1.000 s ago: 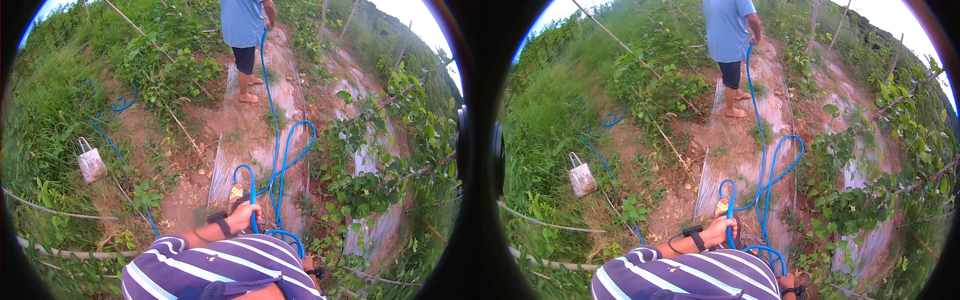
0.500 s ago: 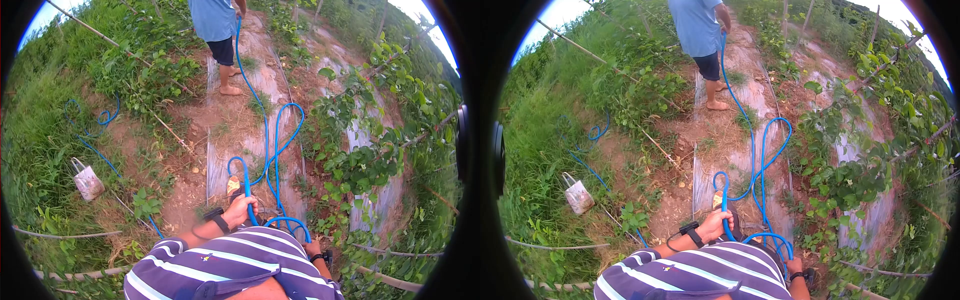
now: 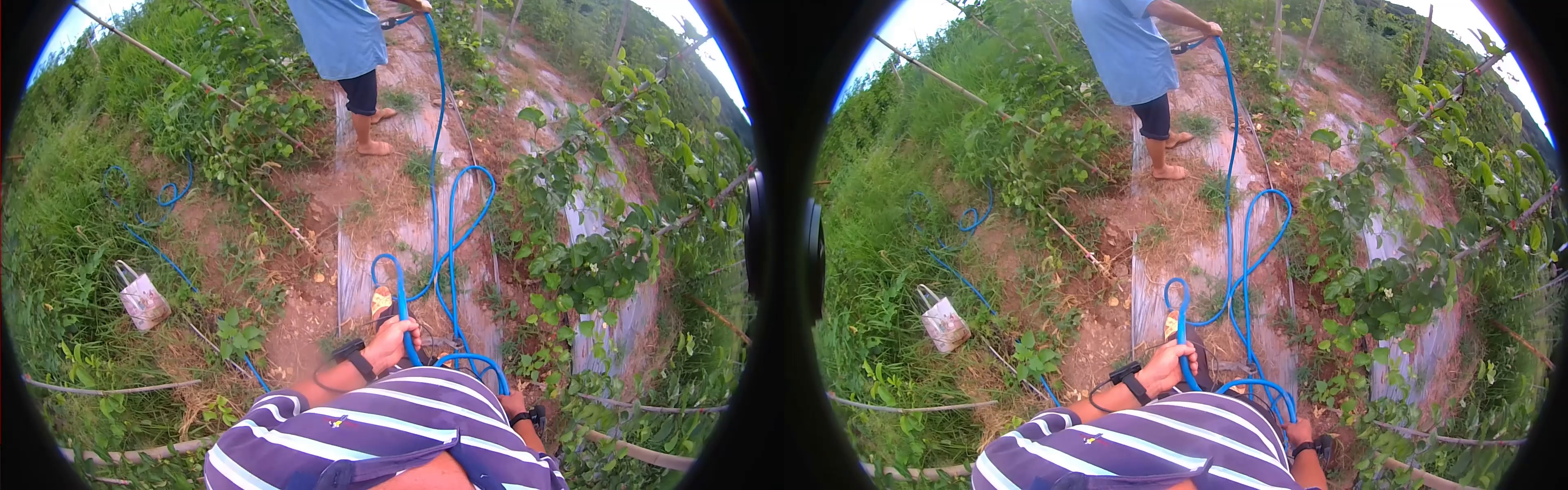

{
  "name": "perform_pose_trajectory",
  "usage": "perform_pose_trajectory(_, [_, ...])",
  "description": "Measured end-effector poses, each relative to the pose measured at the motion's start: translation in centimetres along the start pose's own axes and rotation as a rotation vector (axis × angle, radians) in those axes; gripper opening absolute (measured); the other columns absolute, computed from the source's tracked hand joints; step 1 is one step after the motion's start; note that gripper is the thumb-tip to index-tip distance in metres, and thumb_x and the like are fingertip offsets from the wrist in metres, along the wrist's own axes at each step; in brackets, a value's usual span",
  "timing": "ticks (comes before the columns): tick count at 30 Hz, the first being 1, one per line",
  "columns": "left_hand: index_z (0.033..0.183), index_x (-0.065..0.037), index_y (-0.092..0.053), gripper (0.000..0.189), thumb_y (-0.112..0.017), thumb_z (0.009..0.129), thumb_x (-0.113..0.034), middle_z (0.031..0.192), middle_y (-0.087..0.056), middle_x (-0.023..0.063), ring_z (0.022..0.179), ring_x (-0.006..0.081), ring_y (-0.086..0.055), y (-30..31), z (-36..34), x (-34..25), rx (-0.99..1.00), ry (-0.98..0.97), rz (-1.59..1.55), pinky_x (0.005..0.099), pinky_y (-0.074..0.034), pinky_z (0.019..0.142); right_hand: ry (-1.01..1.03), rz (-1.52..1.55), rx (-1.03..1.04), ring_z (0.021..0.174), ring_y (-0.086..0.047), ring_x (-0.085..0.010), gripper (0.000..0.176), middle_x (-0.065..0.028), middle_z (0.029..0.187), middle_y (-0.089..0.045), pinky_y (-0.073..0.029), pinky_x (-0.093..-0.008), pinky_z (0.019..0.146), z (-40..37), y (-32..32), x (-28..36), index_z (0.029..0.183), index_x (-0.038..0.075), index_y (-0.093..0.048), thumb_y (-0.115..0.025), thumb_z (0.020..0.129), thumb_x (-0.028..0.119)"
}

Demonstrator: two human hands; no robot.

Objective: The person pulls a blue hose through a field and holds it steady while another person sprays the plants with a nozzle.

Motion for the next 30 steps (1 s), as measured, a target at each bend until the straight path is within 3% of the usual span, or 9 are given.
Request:
perform_pose_trajectory(4, [0.090, -0.006, -0.053, 0.004, -0.055, 0.087, -0.009, 0.077, -0.058, 0.0077, 0.066, 0.0224, -0.059, -0.1, -0.2, 0.0, -0.026, -0.009, -0.001, 0.0364, -0.051, 0.062, 0.034, -0.089, -0.021, 0.053, -0.058, -0.0183, 0.017, -0.0102, 0.059, -0.061, -0.045, -0.0351, 0.050, -0.1, 0.7, 0.7, 0.062, 0.002, -0.062, -0.068, 0.072, 0.014])
perform_pose_trajectory(6, [0.090, -0.006, -0.053, 0.004, -0.055, 0.087, -0.009, 0.077, -0.058, 0.0078, 0.067, 0.0224, -0.059, -0.1, -0.2, 0.1, -0.031, -0.008, -0.002, 0.0363, -0.051, 0.062, -0.017, -0.077, 0.010, 0.059, -0.064, -0.0234, 0.019, -0.0140, 0.064, -0.065, -0.048, -0.0378, 0.057, 0.7, 0.5, 0.2, 0.074, -0.003, -0.068, -0.073, 0.070, 0.016])
perform_pose_trajectory(10, [0.092, -0.006, -0.052, 0.006, -0.055, 0.087, -0.008, 0.077, -0.058, 0.0078, 0.068, 0.0224, -0.059, -0.2, 0.0, 0.2, -0.041, -0.012, 0.002, 0.0360, -0.051, 0.063, -0.065, -0.080, -0.009, 0.059, -0.064, -0.0237, 0.020, -0.0139, 0.063, -0.065, -0.048, -0.0376, 0.057, 1.5, 0.6, -0.2, 0.073, -0.003, -0.068, -0.072, 0.070, 0.016])
perform_pose_trajectory(13, [0.092, -0.006, -0.052, 0.006, -0.055, 0.087, -0.008, 0.077, -0.058, 0.0079, 0.067, 0.0223, -0.059, -0.3, 0.0, 0.3, -0.017, -0.020, -0.002, 0.0359, -0.051, 0.063, -0.013, -0.026, -0.013, 0.048, -0.057, -0.0175, 0.016, -0.0098, 0.059, -0.062, -0.044, -0.0343, 0.045, 1.9, 0.2, -0.9, 0.066, 0.000, -0.063, -0.069, 0.073, 0.012])
perform_pose_trajectory(30, [0.091, -0.006, -0.052, 0.005, -0.055, 0.087, -0.008, 0.076, -0.059, 0.0080, 0.066, 0.0228, -0.059, -1.1, 0.0, 0.5, -0.019, -0.018, -0.009, 0.0376, -0.052, 0.062, 0.006, -0.049, -0.014, 0.054, -0.062, -0.0225, 0.019, -0.0134, 0.063, -0.065, -0.048, -0.0355, 0.051, 0.3, 1.2, -0.2, 0.072, -0.002, -0.066, -0.072, 0.073, 0.016])
Point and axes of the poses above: each hand's wrist, its own z-axis towards the middle knuckle, its own y-axis out of the back of the hand, x = y × z, the point moved 2 cm from there along z, towards the middle knuckle
